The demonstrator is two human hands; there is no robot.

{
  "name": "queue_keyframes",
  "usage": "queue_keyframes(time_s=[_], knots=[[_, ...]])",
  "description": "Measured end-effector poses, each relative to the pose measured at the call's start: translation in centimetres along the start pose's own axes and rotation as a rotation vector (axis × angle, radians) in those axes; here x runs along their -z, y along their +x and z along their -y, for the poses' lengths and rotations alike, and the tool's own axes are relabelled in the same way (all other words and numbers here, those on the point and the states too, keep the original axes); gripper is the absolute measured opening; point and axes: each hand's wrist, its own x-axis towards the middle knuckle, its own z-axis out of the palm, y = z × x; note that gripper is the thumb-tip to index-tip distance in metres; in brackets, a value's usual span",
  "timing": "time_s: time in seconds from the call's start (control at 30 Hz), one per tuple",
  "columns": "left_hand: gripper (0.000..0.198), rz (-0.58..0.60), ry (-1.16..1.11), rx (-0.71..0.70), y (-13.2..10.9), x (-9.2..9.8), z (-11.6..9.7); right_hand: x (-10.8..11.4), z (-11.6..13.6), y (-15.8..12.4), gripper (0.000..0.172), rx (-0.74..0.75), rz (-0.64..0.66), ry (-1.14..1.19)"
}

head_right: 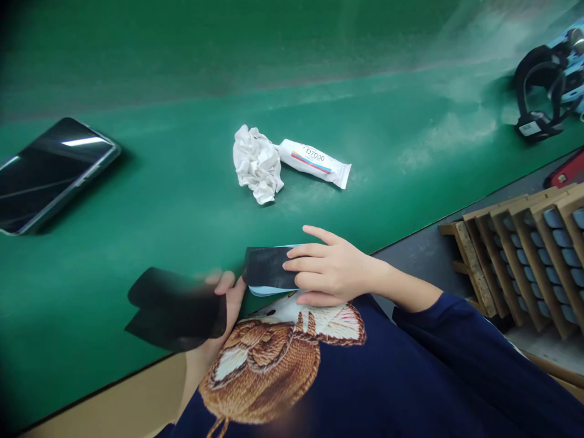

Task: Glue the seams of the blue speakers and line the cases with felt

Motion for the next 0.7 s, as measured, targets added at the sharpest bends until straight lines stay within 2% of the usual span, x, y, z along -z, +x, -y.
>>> queue_keyframes(time_s=[0.13, 0.2, 0.3, 0.43, 0.7], knots=[[0.022, -0.029, 0.005, 0.029, 0.3, -0.2, -0.1, -0.3, 1.2, 1.2, 0.041, -0.04, -0.106, -0.102], [0.022, -0.01, 0.0, 0.002, 0.1, -0.2, -0.2, -0.6, 1.9, 2.1, 0.048, -0.044, -0.069, -0.146], [0.023, 0.034, -0.005, -0.023, -0.1, -0.1, -0.2, -1.2, 2.7, 3.2, 0.06, -0.053, 0.079, -0.195], [0.019, 0.065, -0.016, -0.008, -0.3, 0.3, 0.1, -1.9, 2.8, 3.2, 0.052, -0.095, 0.211, -0.251], [0.018, 0.032, -0.043, -0.029, -0.6, 0.2, 0.1, -1.8, 2.4, 2.5, 0.037, -0.048, 0.201, -0.209]])
